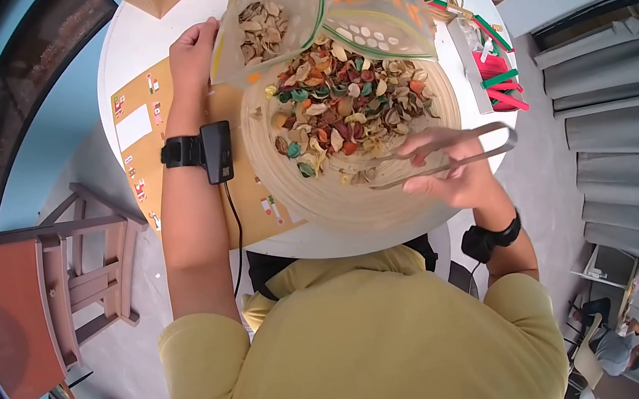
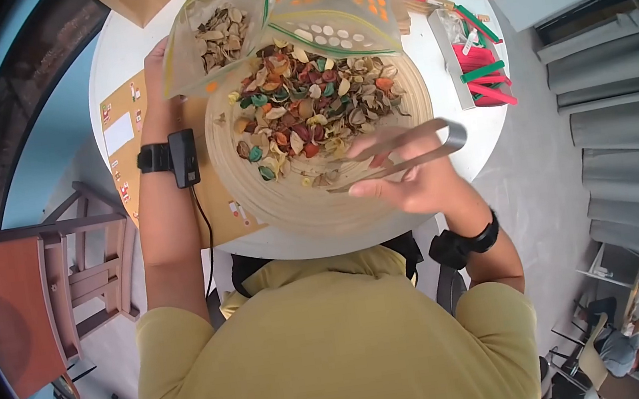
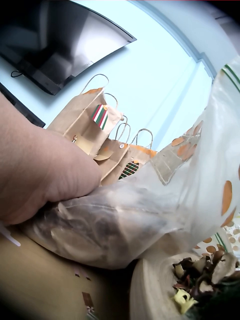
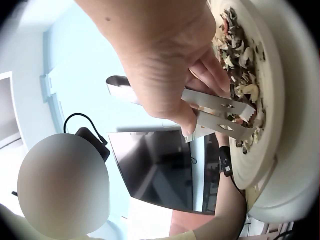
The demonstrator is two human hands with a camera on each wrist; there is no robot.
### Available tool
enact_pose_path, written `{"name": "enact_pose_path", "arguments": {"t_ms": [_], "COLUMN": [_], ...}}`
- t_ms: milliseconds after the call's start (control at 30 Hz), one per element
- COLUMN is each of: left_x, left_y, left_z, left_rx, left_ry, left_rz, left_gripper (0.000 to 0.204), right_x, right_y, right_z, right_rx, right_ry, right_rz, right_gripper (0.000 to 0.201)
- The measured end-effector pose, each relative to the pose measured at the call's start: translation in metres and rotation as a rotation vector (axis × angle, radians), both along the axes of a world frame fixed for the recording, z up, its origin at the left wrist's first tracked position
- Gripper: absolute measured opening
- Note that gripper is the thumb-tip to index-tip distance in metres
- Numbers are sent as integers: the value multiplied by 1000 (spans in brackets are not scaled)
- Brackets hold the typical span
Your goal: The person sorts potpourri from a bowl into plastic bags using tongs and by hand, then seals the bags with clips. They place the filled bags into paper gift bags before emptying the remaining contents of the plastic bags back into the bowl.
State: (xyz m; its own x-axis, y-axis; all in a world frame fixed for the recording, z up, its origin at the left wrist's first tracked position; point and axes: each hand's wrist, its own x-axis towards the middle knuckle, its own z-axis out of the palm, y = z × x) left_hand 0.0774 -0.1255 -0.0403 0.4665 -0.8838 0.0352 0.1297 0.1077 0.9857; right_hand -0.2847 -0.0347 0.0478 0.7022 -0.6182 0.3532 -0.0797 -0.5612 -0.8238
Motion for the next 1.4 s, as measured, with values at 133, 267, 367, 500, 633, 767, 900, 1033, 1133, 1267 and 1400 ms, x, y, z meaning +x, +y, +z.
{"name": "enact_pose_path", "arguments": {"t_ms": [133,267,367,500,633,767,900,1033,1133,1267,1400], "left_x": [0,0,1,0,2,5,5,3,2,2,0], "left_y": [1,0,0,0,-3,-5,-5,-4,-5,-5,-3], "left_z": [0,0,0,1,-3,-7,-5,-5,-5,-5,-3], "left_rx": [-17,5,15,16,-1,10,40,27,9,37,19], "left_ry": [18,9,1,2,23,-18,-60,-47,-26,-44,-21], "left_rz": [-4,15,-15,-3,-21,-18,-2,3,4,36,20], "left_gripper": [25,25,25,26,26,26,26,26,26,26,26], "right_x": [7,4,11,42,69,61,22,1,-7,-12,-10], "right_y": [15,15,6,-19,-34,-28,-15,8,12,17,11], "right_z": [-13,-16,1,36,76,69,27,9,-8,-12,-3], "right_rx": [130,185,112,-38,-113,-119,-77,260,214,387,353], "right_ry": [-70,-38,-43,-225,-257,-113,13,-46,-20,-160,-212], "right_rz": [-120,-146,-98,-33,-45,66,-41,-320,-402,-429,-400], "right_gripper": [26,19,17,16,16,33,26,24,21,15,11]}}
